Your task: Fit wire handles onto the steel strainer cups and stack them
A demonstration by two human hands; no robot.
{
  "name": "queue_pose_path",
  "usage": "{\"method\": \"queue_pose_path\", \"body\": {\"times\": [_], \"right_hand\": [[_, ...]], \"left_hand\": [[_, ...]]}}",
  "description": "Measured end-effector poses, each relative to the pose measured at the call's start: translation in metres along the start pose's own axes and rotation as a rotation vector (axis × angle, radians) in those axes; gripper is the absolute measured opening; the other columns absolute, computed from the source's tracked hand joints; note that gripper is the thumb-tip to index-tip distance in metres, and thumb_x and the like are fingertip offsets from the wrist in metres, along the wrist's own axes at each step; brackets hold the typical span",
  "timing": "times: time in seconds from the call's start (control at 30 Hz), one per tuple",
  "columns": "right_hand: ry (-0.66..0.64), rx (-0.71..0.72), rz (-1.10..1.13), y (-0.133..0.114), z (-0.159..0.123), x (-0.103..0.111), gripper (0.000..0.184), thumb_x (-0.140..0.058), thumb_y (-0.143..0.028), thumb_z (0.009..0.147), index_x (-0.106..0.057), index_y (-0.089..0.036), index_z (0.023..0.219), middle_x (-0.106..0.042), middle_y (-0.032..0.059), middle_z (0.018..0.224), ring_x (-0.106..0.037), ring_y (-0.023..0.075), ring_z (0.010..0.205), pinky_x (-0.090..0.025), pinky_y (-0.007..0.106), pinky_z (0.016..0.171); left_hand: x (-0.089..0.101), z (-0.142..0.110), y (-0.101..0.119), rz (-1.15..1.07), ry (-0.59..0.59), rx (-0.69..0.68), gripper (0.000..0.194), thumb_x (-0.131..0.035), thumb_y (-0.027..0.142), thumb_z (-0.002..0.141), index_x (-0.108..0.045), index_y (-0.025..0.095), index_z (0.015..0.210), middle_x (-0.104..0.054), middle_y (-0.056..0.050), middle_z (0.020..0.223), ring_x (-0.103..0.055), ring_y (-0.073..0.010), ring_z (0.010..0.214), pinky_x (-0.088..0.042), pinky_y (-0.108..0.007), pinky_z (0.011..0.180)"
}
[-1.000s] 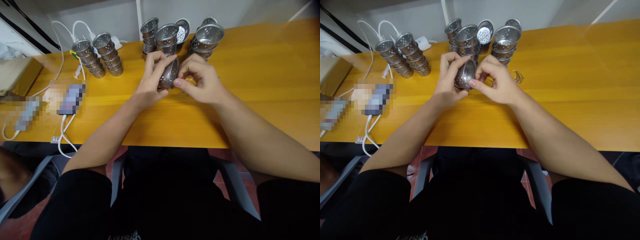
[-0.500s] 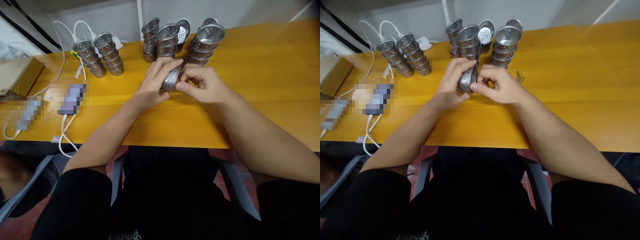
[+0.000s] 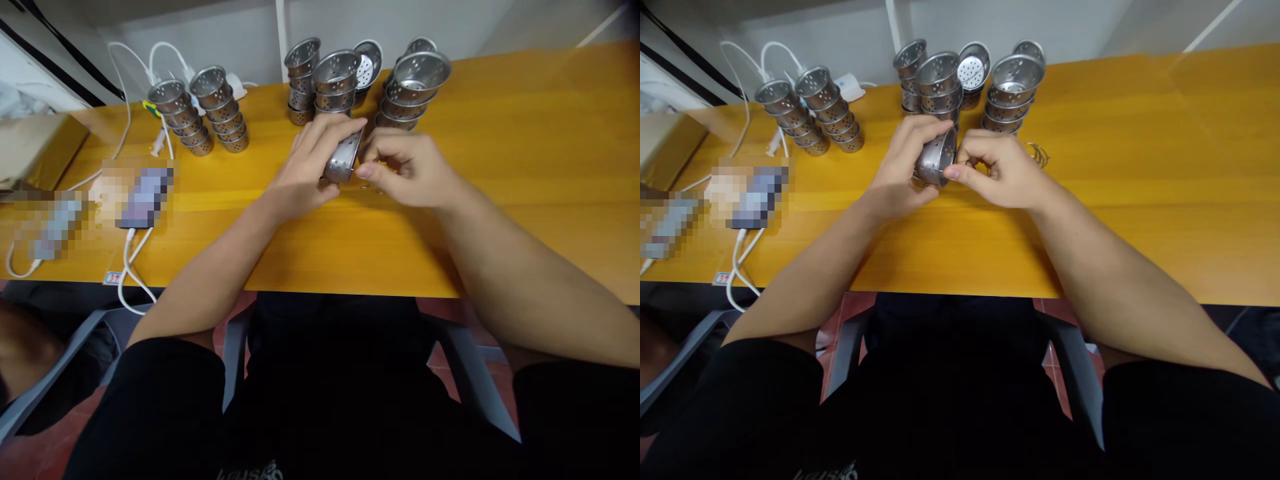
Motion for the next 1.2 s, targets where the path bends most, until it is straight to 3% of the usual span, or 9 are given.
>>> {"method": "queue_pose_path", "body": {"times": [0.1, 0.23, 0.4, 0.57, 0.7, 0.83, 1.07, 1.2], "right_hand": [[0.000, 0.015, 0.016, -0.002, 0.000, 0.000, 0.077, -0.077, -0.102, 0.113, -0.065, -0.034, 0.079, -0.063, 0.0063, 0.077, -0.054, 0.0296, 0.072, -0.049, 0.055, 0.073], [-0.007, -0.032, 0.018, -0.002, -0.001, 0.000, 0.077, -0.077, -0.106, 0.108, -0.067, -0.036, 0.078, -0.065, 0.0071, 0.078, -0.057, 0.0327, 0.075, -0.054, 0.059, 0.074], [-0.003, -0.007, -0.017, -0.004, -0.001, 0.001, 0.080, -0.078, -0.106, 0.110, -0.066, -0.033, 0.078, -0.064, 0.0068, 0.078, -0.056, 0.0298, 0.073, -0.050, 0.055, 0.073], [-0.023, 0.034, -0.056, -0.001, -0.003, -0.002, 0.072, -0.076, -0.096, 0.119, -0.067, -0.033, 0.085, -0.066, 0.0058, 0.083, -0.056, 0.0285, 0.076, -0.049, 0.053, 0.075], [0.020, 0.077, -0.100, -0.002, -0.005, -0.001, 0.075, -0.070, -0.097, 0.121, -0.067, -0.030, 0.087, -0.068, 0.0068, 0.086, -0.060, 0.0279, 0.077, -0.050, 0.050, 0.075], [-0.042, 0.006, -0.096, -0.001, -0.008, -0.004, 0.070, -0.073, -0.097, 0.121, -0.076, -0.032, 0.096, -0.074, 0.0058, 0.087, -0.066, 0.0291, 0.077, -0.054, 0.050, 0.076], [0.012, -0.029, -0.045, 0.006, -0.009, -0.005, 0.059, -0.083, -0.093, 0.115, -0.083, -0.038, 0.096, -0.081, 0.0097, 0.104, -0.078, 0.0399, 0.097, -0.068, 0.065, 0.097], [0.080, -0.024, -0.011, 0.005, -0.006, -0.002, 0.054, -0.085, -0.095, 0.111, -0.089, -0.043, 0.098, -0.084, 0.0114, 0.117, -0.079, 0.0457, 0.115, -0.067, 0.079, 0.110]], "left_hand": [[0.001, 0.000, 0.006, -0.007, 0.008, -0.071, 0.107, -0.077, 0.021, 0.093, -0.040, 0.046, 0.190, -0.064, -0.009, 0.186, -0.065, -0.0404, 0.176, -0.061, -0.066, 0.149], [-0.001, 0.001, 0.005, 0.024, -0.026, -0.028, 0.100, -0.072, 0.020, 0.098, -0.042, 0.047, 0.190, -0.064, -0.006, 0.188, -0.064, -0.0399, 0.176, -0.058, -0.069, 0.151], [0.002, 0.001, 0.005, 0.008, 0.032, -0.118, 0.107, -0.076, 0.021, 0.094, -0.040, 0.050, 0.190, -0.066, -0.006, 0.184, -0.066, -0.0388, 0.169, -0.065, -0.067, 0.141], [-0.002, 0.001, -0.003, 0.022, 0.009, -0.091, 0.106, -0.072, 0.016, 0.093, -0.041, 0.048, 0.189, -0.065, -0.004, 0.186, -0.064, -0.0383, 0.172, -0.063, -0.067, 0.142], [-0.001, 0.000, -0.007, -0.002, 0.057, -0.104, 0.108, -0.071, 0.021, 0.092, -0.038, 0.053, 0.190, -0.064, -0.003, 0.186, -0.064, -0.0373, 0.171, -0.063, -0.067, 0.142], [0.004, -0.003, -0.010, 0.047, 0.057, -0.059, 0.104, -0.063, 0.020, 0.094, -0.037, 0.051, 0.190, -0.061, -0.005, 0.185, -0.061, -0.0370, 0.175, -0.058, -0.070, 0.147], [0.000, -0.003, -0.015, 0.015, 0.025, -0.066, 0.115, -0.079, 0.031, 0.086, -0.036, 0.054, 0.190, -0.061, -0.007, 0.186, -0.058, -0.0457, 0.169, -0.059, -0.075, 0.139], [-0.003, -0.002, -0.027, 0.012, 0.050, -0.104, 0.129, -0.082, 0.031, 0.072, -0.037, 0.055, 0.191, -0.062, -0.007, 0.185, -0.058, -0.0476, 0.164, -0.063, -0.077, 0.129]]}}
Point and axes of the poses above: each hand's wrist, its own z-axis towards the middle knuckle, its own x-axis out of the back of the hand, y = z × x, the point moved 9 cm from there along z, towards the middle knuckle
